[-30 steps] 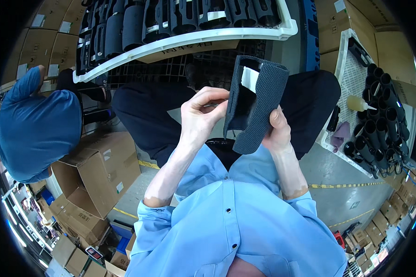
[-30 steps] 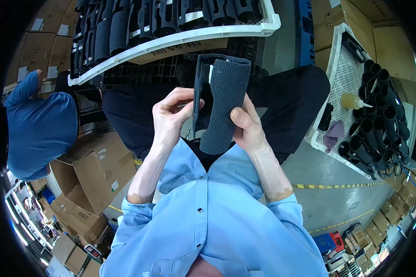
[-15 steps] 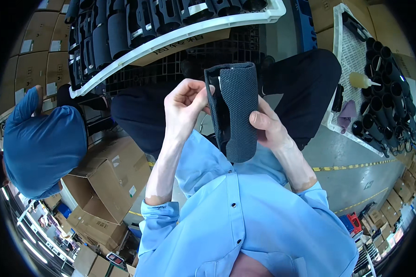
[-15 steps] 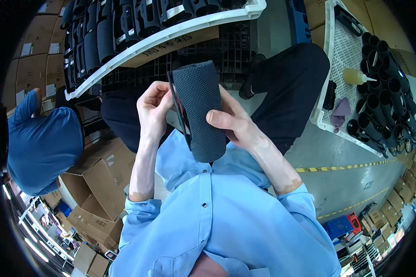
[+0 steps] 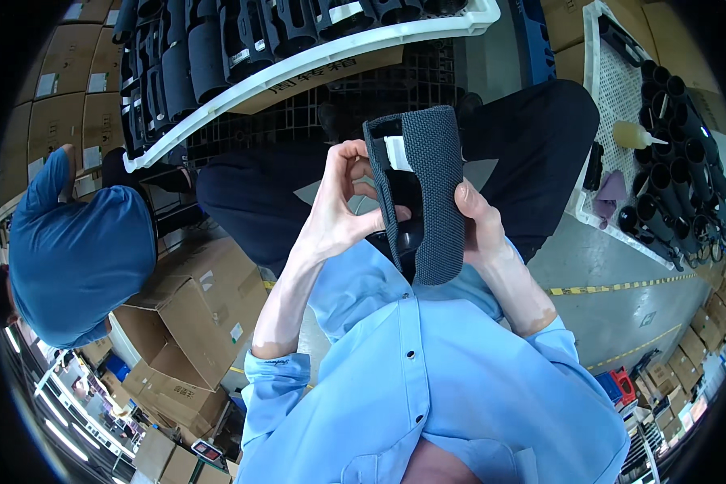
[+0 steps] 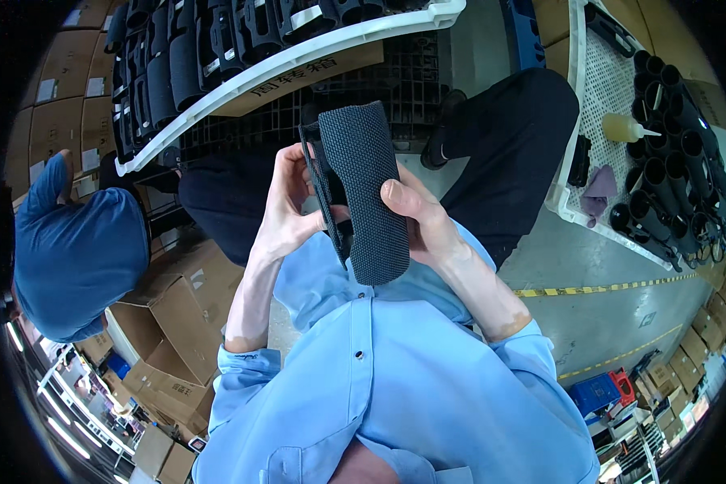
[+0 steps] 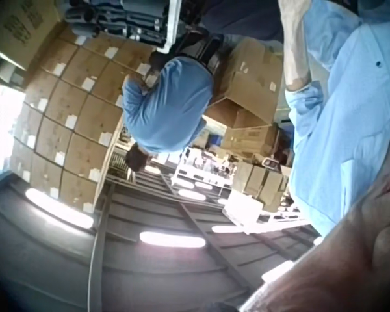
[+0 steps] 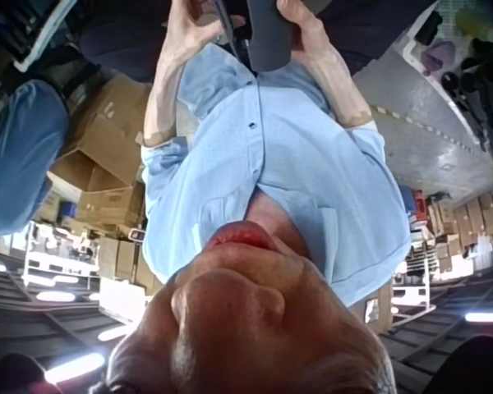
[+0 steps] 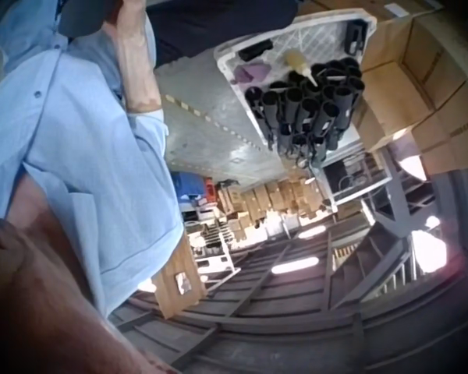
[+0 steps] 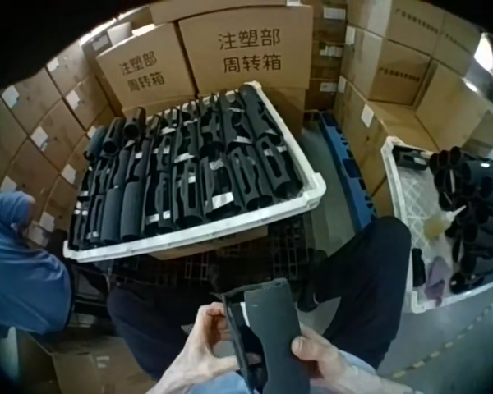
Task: Applying liquid adhesive from a squeeze bottle to black plastic components and assembling them.
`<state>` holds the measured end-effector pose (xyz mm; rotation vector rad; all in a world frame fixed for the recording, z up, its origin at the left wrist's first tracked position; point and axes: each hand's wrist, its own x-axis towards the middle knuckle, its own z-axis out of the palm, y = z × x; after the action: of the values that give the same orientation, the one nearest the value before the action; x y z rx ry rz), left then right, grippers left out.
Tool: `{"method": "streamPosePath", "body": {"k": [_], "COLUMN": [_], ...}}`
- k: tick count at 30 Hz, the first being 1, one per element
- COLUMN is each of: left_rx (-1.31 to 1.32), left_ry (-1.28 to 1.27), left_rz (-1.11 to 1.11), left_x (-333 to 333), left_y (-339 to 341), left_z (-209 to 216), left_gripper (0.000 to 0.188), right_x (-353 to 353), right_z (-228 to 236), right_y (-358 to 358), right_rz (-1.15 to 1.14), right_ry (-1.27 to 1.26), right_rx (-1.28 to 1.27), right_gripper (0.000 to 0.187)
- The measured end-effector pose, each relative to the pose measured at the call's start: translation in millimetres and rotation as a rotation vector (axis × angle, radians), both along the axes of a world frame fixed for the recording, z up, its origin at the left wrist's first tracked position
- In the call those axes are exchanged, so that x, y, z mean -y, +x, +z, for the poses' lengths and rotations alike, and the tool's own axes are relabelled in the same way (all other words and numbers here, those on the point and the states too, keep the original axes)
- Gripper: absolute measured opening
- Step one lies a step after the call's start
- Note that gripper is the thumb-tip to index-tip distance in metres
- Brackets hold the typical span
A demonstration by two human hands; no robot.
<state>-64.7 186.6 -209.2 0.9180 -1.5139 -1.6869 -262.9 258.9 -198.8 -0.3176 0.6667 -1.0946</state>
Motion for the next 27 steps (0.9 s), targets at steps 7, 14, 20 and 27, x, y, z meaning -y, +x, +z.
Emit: {"method": "streamPosePath", "body": {"k": [7, 14, 20, 27], "left_rx": [0.087, 0.060, -0.079, 0.024], "left_ry": [0.017, 0.037, 0.237, 0.161], "left_rz": [0.102, 0.279, 0.348, 0.245], "left_x": [-9, -19, -14, -12], "left_y": [-3, -11, -15, -9], "left_z": [2, -5, -8, -3], "left_gripper": [0.055, 0.034, 0.024, 0.022], "right_x": [2, 7, 5, -3], "right_z": [-5, -4, -10, -10], "right_y": [-1, 7, 9, 8], "right_rz": [-0.026, -0.111, -0.117, -0.133], "right_ry": [-0.010, -0.020, -0.006, -0.075], "right_rx": [0.040, -0.024, -0.072, -0.118], "right_gripper": [0.064, 0.062, 0.061, 0.063]}}
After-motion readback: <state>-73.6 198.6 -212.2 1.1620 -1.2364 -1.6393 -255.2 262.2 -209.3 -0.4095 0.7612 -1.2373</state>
